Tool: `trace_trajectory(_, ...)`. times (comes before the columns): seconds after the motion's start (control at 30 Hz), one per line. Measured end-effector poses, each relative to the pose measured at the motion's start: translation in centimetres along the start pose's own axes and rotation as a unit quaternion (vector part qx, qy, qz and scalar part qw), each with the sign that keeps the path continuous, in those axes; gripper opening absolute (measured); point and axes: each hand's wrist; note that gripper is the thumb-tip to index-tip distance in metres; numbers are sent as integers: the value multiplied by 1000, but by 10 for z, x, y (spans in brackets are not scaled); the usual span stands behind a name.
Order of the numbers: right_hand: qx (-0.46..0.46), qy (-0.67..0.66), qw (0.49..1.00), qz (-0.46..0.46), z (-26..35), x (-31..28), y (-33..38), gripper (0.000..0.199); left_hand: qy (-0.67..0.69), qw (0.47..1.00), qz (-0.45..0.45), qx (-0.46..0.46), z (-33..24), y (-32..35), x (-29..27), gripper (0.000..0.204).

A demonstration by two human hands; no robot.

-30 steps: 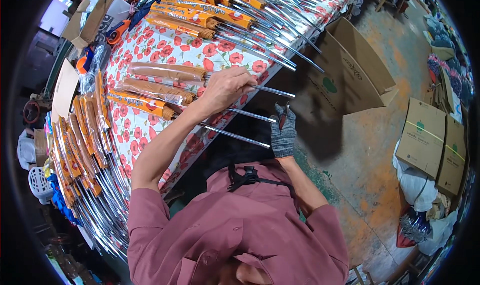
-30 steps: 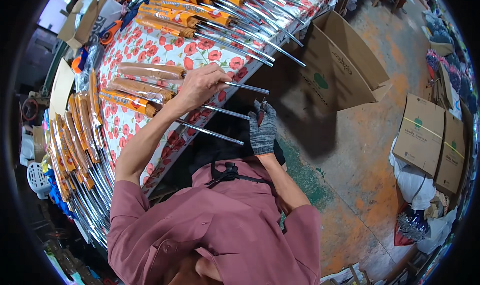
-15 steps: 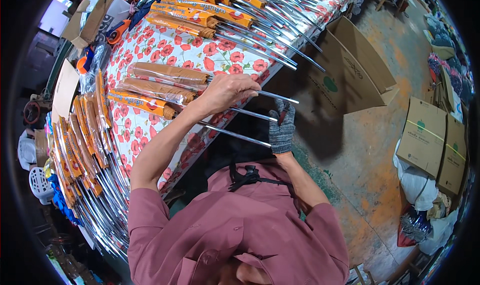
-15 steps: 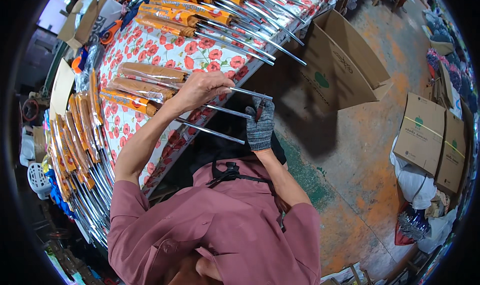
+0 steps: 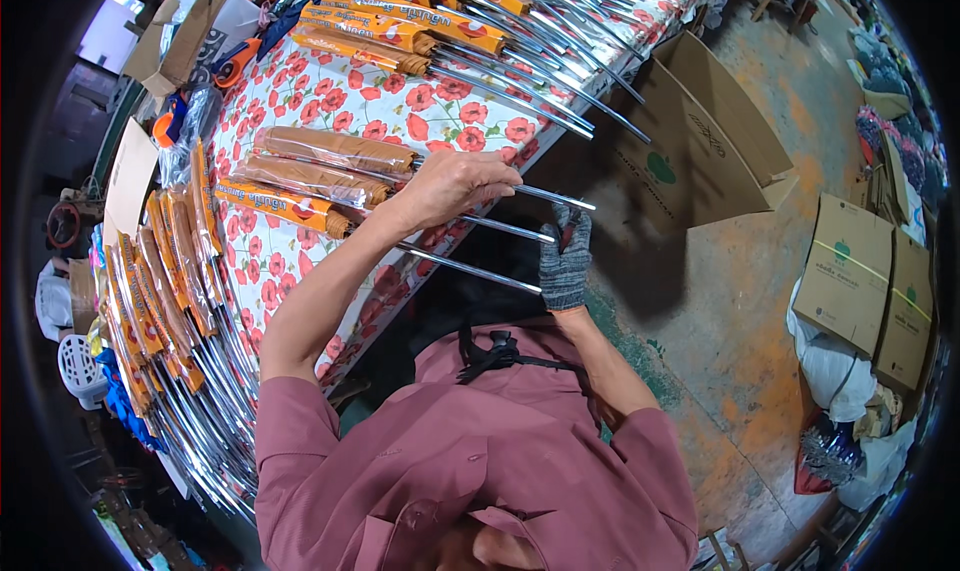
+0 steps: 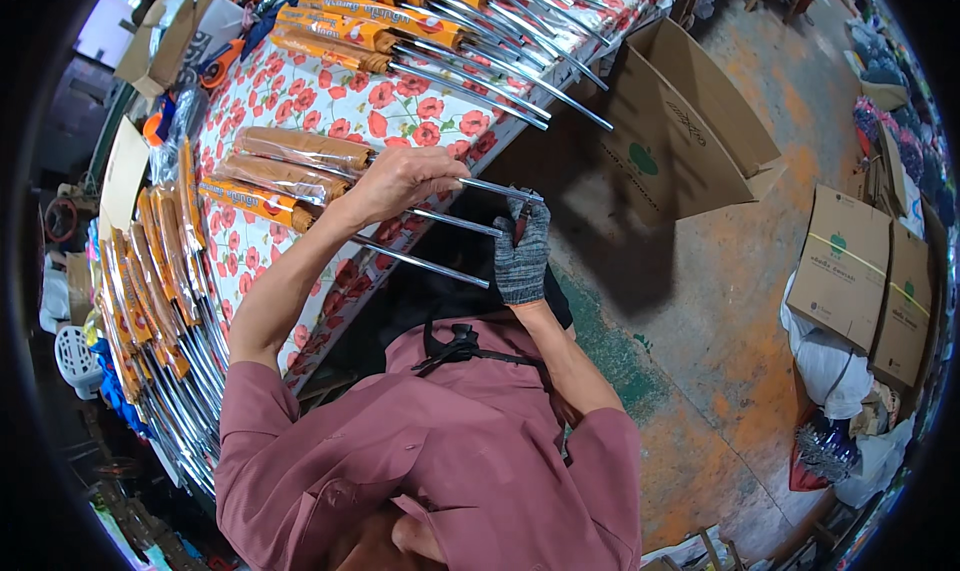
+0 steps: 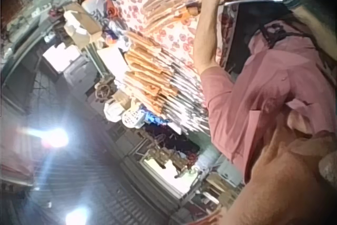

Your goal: Inspecting and checking the size/alignment of screwdrivers using a metal gauge on a production floor table.

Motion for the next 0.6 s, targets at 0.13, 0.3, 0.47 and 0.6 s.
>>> trace_trajectory(0.13,-30,71,997,17,-1,-3,-3,42,7,1000,3,-5,1,0,2,17)
trace_trajectory(0.3,25,-23,999,40,-4,-6,1,39,25,1000,-2,8,1,3,4,16)
trace_trajectory(0.47,90,5,996,9,-5,-7,14,34,24,1000,6,12,-7,7,0,16)
trace_trajectory(0.6,-35,137,988,56,5,-21,39,40,24,997,77,-3,-13,17,-19,18)
Point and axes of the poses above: each hand's wrist, its own y-axis away from the middle knuckle, its own x-axis out of the palm, z = x × y, and after that the axes turned 11 degrees about -y, right-handed
